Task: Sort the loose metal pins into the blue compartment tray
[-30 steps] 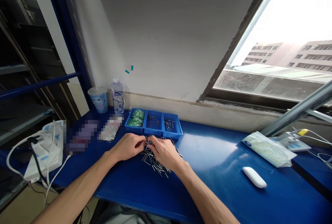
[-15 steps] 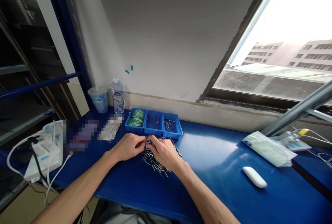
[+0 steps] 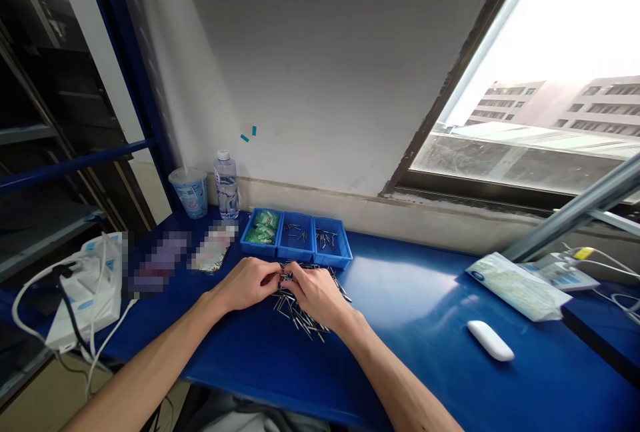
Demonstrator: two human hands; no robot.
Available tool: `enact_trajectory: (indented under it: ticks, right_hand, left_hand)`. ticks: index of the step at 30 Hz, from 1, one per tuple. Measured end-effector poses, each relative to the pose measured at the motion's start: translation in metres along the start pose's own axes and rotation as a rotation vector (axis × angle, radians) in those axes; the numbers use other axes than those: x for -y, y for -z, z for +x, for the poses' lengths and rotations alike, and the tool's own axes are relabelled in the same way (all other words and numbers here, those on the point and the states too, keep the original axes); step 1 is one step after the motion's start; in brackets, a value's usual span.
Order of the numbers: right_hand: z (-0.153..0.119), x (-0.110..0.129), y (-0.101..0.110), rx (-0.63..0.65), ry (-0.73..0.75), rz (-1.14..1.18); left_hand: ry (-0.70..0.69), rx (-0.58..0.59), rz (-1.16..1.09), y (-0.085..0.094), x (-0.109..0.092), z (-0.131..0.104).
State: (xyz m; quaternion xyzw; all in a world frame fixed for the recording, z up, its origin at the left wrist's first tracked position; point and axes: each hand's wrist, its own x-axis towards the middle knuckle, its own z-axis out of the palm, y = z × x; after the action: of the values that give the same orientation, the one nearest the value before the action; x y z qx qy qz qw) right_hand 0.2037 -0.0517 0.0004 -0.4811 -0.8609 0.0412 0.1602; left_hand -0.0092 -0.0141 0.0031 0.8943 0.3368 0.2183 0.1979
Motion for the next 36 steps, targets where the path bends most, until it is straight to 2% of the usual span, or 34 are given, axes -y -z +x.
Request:
enact_trajectory:
  ticks: [17, 30, 33, 36]
  right_hand:
    - [0.0, 0.0, 0.001, 0.029, 0.0, -0.01]
    - [0.0, -0.002, -0.002, -0.013, 0.032, 0.003]
    - [-0.001, -0.006, -0.001, -0.083, 0.032, 0.018]
    - [-0.005, -0.012, 0.0, -0.235, 0.07, 0.092]
  left_hand:
    - [-0.005, 0.011, 0.011, 0.0, 0.0, 0.0]
    - [-0.009, 0.005, 0.015, 0.0, 0.001, 0.0]
    - [0.001, -0.007, -0.026, 0.003, 0.0, 0.0]
    - [0.042, -0.043, -0.056, 0.004, 0.0, -0.001]
